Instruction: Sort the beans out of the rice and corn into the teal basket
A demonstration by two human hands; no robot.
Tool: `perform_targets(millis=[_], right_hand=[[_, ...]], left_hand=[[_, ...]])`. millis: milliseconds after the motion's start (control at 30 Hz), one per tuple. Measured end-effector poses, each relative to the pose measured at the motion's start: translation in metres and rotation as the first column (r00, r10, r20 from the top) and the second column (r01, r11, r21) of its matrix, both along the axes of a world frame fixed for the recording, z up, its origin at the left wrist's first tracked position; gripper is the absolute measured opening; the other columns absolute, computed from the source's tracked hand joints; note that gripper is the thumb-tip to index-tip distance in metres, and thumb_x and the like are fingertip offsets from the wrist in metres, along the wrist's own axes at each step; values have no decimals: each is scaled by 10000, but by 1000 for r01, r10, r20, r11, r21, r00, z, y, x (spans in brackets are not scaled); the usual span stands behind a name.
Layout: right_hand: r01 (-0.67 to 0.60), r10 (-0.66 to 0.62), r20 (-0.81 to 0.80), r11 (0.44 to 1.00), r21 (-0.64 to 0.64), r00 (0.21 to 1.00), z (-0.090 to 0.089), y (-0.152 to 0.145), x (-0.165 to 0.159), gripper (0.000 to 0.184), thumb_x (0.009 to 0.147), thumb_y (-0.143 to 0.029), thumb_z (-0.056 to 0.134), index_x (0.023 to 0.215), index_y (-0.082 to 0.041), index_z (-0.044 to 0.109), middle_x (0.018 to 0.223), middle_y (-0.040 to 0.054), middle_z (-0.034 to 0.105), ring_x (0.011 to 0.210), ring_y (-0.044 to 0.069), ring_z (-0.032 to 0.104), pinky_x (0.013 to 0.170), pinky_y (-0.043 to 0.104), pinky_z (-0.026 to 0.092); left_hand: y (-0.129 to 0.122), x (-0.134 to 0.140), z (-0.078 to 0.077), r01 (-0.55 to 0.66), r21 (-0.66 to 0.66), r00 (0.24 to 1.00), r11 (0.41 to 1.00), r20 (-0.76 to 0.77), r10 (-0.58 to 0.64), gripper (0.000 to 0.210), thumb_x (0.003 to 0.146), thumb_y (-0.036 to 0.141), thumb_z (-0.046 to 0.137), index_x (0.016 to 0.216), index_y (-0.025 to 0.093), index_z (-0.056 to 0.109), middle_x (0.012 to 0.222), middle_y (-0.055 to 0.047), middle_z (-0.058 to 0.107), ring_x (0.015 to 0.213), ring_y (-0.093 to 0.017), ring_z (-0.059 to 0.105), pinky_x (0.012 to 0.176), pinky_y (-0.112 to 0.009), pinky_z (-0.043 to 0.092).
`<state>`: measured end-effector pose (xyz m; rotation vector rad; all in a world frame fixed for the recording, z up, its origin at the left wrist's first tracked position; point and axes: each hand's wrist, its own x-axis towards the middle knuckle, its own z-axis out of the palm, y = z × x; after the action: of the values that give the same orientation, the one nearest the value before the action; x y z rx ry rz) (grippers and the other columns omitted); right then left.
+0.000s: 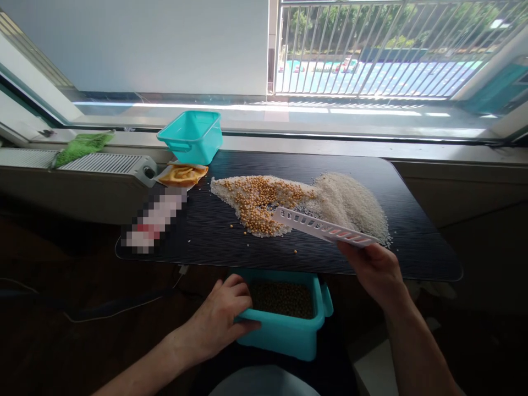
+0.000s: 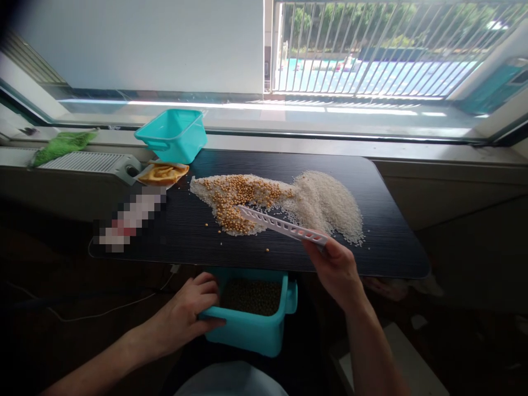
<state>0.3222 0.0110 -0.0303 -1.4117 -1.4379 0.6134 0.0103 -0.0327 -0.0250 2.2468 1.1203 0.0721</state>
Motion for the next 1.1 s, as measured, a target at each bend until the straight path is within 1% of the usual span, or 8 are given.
perform_targets(millis=[100, 200, 400, 533, 667, 800, 967, 1100], right_hand=[[81, -81, 3, 997, -6, 997, -4, -19, 15, 184, 802, -389, 719, 925, -267, 782, 952, 27, 792, 893, 274, 746, 865, 426, 599], [82, -82, 8, 995, -51, 997, -8, -37, 28, 231, 789, -435, 732, 947, -274, 783, 960, 41, 792, 909, 280, 745, 872, 412, 603], [-87, 80, -42, 974, -211, 996, 2, -64, 28, 294, 787, -495, 723, 947, -259, 795, 941, 50, 794, 880, 271, 751, 846, 378, 618], [-220, 204, -109, 961, -167, 973, 10, -51, -1, 291, 814, -464, 708, 981, -241, 790, 956, 60, 792, 882, 260, 749, 840, 362, 614], [-274, 262, -142, 959, -69, 954, 10, -20, -44, 245, 882, -402, 643, 1025, -250, 770, 978, 38, 786, 895, 227, 733, 833, 333, 595], [-354, 344, -125, 933, -65, 930, 7, -5, -69, 234, 924, -350, 584, 1052, -247, 751, 997, 26, 772, 920, 208, 710, 838, 312, 567], [-445, 434, -104, 884, -144, 895, 10, -13, -67, 198, 915, -305, 603, 1027, -241, 753, 958, 15, 770, 867, 191, 704, 791, 273, 558], [-425, 407, -159, 899, -106, 899, 9, -6, -80, 224, 913, -330, 603, 1050, -235, 753, 1013, 27, 770, 937, 209, 704, 837, 288, 552]], left_hand=[[-4, -1, 1, 42, -1, 999, 999, -3, -42, 151, 857, 214, 691, 753, 177, 588, 901, -32, 662, 1003, -259, 558, 851, -431, 431], [-5, -5, 6, 103, 62, 994, 993, 31, -105, 129, 882, 153, 631, 767, 186, 581, 853, -12, 654, 970, -233, 576, 1004, -557, 327], [-9, -11, 13, 110, 127, 987, 986, 101, -123, 155, 834, 90, 625, 727, 187, 568, 795, 21, 629, 885, -188, 582, 1113, -605, 178], [-11, -16, 15, 92, 148, 988, 985, 107, -109, 155, 837, 98, 627, 729, 186, 558, 763, 42, 619, 892, -180, 586, 1150, -602, 92], [-13, -29, 15, 53, 197, 992, 979, 100, -74, 188, 841, 124, 642, 692, 178, 542, 741, 34, 605, 877, -186, 580, 1125, -543, 191], [-14, -45, 16, 43, 209, 997, 977, 61, -57, 204, 880, 135, 599, 688, 178, 541, 735, 17, 590, 814, -180, 546, 954, -419, 376], [-15, -59, 17, 49, 194, 996, 980, 68, -63, 230, 904, 176, 604, 689, 174, 524, 763, 3, 592, 791, -178, 524, 813, -342, 393], [-15, -65, 16, 93, 233, 990, 968, 82, -115, 240, 919, 166, 579, 691, 175, 505, 732, 12, 579, 739, -163, 509, 794, -330, 382]])
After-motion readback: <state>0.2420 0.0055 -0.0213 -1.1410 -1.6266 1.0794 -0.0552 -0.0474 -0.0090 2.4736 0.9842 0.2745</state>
